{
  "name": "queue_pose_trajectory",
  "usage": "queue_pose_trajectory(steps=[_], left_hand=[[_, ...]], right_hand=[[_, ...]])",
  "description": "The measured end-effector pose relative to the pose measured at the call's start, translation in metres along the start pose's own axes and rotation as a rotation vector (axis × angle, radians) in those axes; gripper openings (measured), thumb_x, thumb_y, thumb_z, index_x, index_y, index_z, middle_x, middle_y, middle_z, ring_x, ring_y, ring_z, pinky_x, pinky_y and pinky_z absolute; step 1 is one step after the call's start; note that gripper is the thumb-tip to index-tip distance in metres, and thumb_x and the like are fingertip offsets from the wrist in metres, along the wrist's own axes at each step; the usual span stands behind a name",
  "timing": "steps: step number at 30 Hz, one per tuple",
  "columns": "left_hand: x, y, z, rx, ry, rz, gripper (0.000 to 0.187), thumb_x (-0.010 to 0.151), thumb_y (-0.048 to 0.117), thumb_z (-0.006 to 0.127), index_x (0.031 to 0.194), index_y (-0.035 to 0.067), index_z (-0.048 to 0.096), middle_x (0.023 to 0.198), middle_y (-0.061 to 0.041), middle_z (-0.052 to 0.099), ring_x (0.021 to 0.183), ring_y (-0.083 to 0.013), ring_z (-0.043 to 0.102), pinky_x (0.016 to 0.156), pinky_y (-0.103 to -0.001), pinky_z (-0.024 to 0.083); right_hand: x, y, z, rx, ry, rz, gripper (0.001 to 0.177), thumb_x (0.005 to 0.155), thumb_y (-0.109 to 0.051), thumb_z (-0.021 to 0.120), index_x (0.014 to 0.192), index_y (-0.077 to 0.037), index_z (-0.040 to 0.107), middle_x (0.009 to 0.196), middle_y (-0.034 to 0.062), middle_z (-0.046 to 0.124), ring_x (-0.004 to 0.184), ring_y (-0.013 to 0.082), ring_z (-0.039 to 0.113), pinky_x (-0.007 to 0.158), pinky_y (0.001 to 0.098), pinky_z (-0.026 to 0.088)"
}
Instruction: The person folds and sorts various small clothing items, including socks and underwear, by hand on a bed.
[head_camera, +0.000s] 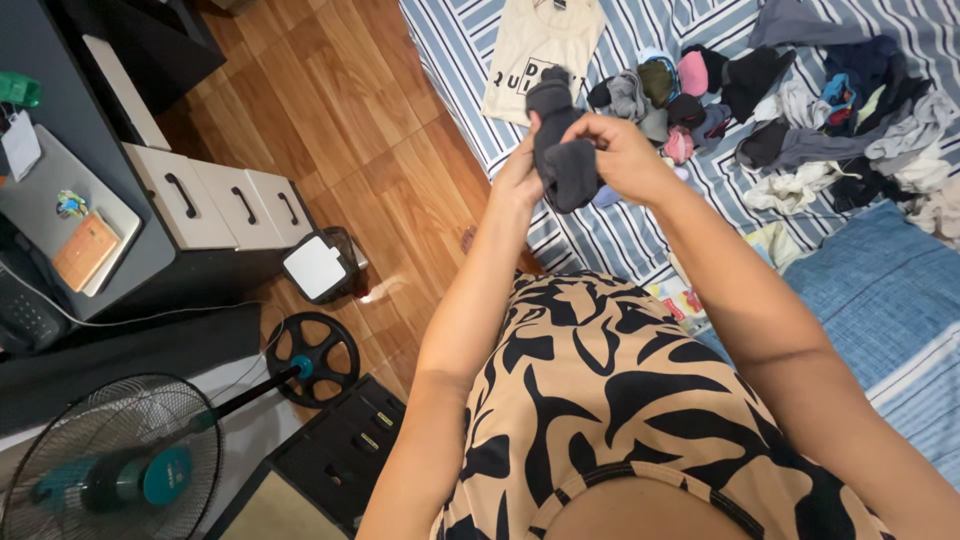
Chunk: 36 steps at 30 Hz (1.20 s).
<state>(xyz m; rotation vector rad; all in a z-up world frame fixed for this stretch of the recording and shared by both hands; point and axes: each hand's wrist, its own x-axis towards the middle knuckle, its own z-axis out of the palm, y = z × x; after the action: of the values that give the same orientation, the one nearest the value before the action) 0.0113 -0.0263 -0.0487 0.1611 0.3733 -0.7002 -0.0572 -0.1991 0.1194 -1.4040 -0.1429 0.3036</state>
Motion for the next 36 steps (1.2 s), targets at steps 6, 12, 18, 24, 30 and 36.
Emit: queue_pose_trajectory(steps=[6, 12, 18, 24, 30, 36], left_hand=[[-0.03, 0.002, 0.046, 0.232, -0.012, 0.143, 0.036, 0.099, 0.024, 0.07, 0.128, 0.004, 0.061, 0.114, -0.011, 0.07, 0.103, -0.0235, 0.067, 0.092, -0.038, 0.057], [-0.065, -0.007, 0.098, 0.643, -0.053, 0.258, 0.046, 0.092, 0.004, 0.074, 0.133, 0.011, 0.056, 0.123, -0.006, 0.065, 0.116, -0.0206, 0.063, 0.1, -0.037, 0.053], [-0.068, 0.0, 0.078, 1.228, -0.188, 0.468, 0.041, 0.086, -0.011, 0.063, 0.124, 0.004, 0.067, 0.139, -0.013, 0.058, 0.131, -0.0266, 0.057, 0.113, -0.038, 0.045], [-0.09, 0.02, 0.094, 0.449, -0.215, 0.165, 0.041, 0.089, 0.017, 0.063, 0.121, -0.007, 0.071, 0.147, -0.014, 0.05, 0.134, -0.0312, 0.051, 0.112, -0.041, 0.042], [-0.102, 0.013, 0.113, 0.75, -0.24, 0.212, 0.054, 0.096, 0.005, 0.079, 0.141, -0.002, 0.05, 0.153, -0.011, 0.049, 0.138, -0.0269, 0.05, 0.116, -0.04, 0.043], [-0.118, 0.019, 0.127, 0.922, -0.179, 0.255, 0.084, 0.085, -0.009, 0.08, 0.156, 0.009, 0.039, 0.143, -0.012, 0.054, 0.13, -0.0212, 0.057, 0.112, -0.034, 0.048]], right_hand=[[0.024, 0.064, -0.013, -0.114, 0.353, 0.123, 0.015, 0.093, 0.004, 0.053, 0.104, -0.002, 0.062, 0.084, 0.0003, 0.065, 0.072, 0.005, 0.059, 0.062, 0.0217, 0.049], [0.03, 0.087, -0.023, -0.38, 0.478, 0.041, 0.005, 0.088, 0.004, 0.064, 0.092, 0.003, 0.067, 0.076, 0.0009, 0.063, 0.067, 0.0069, 0.052, 0.057, 0.025, 0.04], [0.03, 0.077, -0.021, -0.261, 0.376, -0.026, 0.006, 0.093, 0.005, 0.064, 0.098, 0.002, 0.067, 0.084, 0.0001, 0.065, 0.074, 0.0056, 0.056, 0.066, 0.0232, 0.045], [0.011, 0.034, -0.023, -0.294, 0.504, -0.26, 0.025, 0.103, -0.01, 0.077, 0.123, -0.001, 0.065, 0.113, 0.0059, 0.069, 0.1, 0.0133, 0.063, 0.085, 0.0299, 0.049], [0.006, 0.039, -0.03, 0.817, 0.103, 0.509, 0.053, 0.085, -0.045, 0.071, 0.113, -0.001, 0.066, 0.106, 0.0118, 0.075, 0.098, 0.0258, 0.073, 0.079, 0.051, 0.06], [-0.002, 0.047, -0.042, 0.709, 0.142, 0.383, 0.038, 0.091, -0.013, 0.073, 0.127, -0.003, 0.064, 0.123, 0.0121, 0.071, 0.11, 0.0246, 0.072, 0.098, 0.0435, 0.059]])
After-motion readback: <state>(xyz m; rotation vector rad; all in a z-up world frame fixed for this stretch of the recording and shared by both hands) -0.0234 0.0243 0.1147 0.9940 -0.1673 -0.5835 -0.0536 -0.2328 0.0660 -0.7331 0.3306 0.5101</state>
